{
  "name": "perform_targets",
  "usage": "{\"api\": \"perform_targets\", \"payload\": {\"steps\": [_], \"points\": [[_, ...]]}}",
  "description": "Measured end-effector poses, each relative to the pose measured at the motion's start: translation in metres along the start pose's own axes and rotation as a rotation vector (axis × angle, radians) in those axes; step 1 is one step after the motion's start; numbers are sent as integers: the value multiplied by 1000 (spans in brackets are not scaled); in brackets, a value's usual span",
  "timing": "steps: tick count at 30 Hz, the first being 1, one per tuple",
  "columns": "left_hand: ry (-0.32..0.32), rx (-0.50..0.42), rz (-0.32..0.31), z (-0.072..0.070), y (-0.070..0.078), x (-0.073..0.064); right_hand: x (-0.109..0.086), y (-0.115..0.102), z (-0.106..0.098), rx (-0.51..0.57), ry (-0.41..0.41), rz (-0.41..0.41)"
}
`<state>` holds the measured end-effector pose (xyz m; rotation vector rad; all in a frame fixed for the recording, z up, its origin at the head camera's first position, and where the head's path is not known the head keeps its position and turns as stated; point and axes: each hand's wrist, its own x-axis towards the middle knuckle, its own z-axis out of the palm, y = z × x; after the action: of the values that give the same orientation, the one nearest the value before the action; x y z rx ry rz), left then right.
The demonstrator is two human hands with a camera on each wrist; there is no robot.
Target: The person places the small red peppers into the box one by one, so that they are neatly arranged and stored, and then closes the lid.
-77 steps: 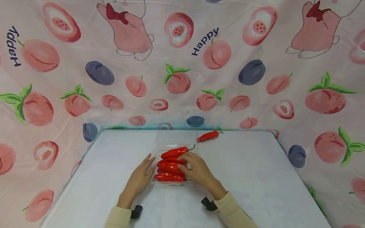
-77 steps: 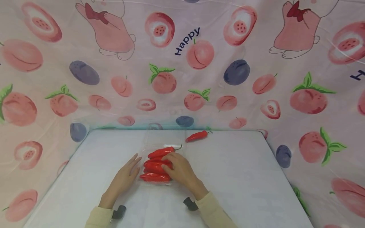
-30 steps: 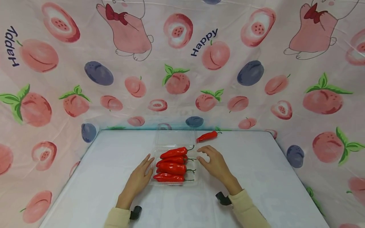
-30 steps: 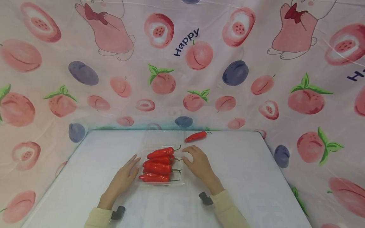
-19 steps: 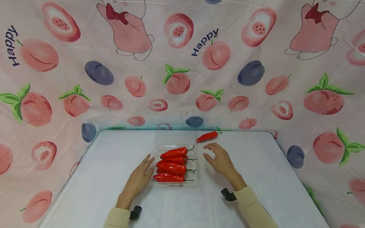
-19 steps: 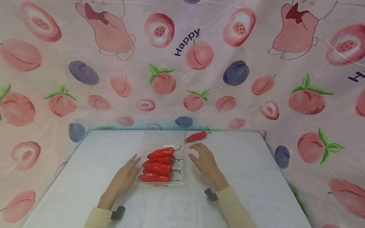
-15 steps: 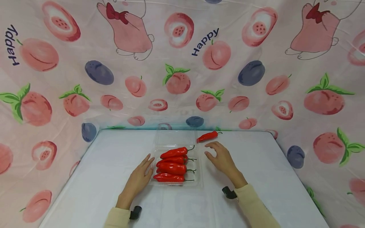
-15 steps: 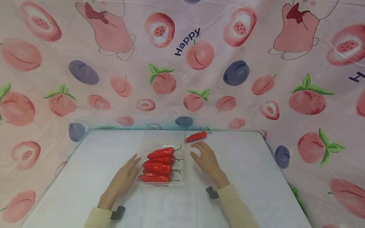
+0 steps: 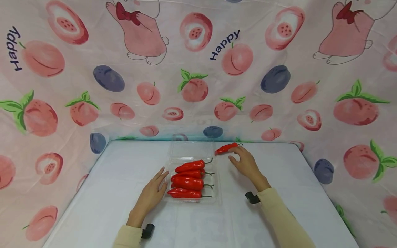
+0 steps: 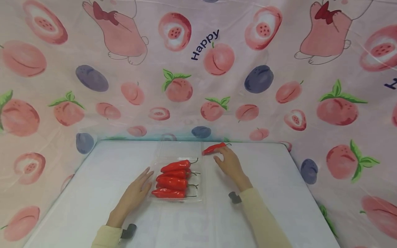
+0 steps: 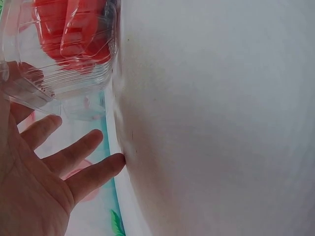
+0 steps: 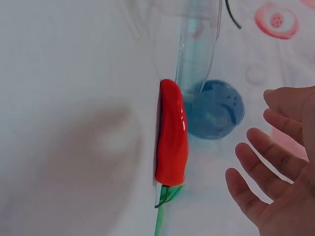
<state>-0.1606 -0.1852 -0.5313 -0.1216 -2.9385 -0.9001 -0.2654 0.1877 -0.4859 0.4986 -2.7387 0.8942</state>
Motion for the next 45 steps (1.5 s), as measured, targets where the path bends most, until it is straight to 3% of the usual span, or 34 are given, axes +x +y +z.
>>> {"api": "perform_targets", "payload": {"steps": [7, 16, 30, 45], "points": [[2, 5, -3, 0, 1, 0, 17, 16, 1, -19, -14, -26], [-23, 1, -26, -1, 1, 0, 37, 25, -3, -11, -77, 61], [-12, 12, -20, 0, 0, 0, 67, 48, 9, -46, -169, 65], [-1, 19, -27, 1, 1, -2, 82, 56, 23, -66, -244, 124]]}}
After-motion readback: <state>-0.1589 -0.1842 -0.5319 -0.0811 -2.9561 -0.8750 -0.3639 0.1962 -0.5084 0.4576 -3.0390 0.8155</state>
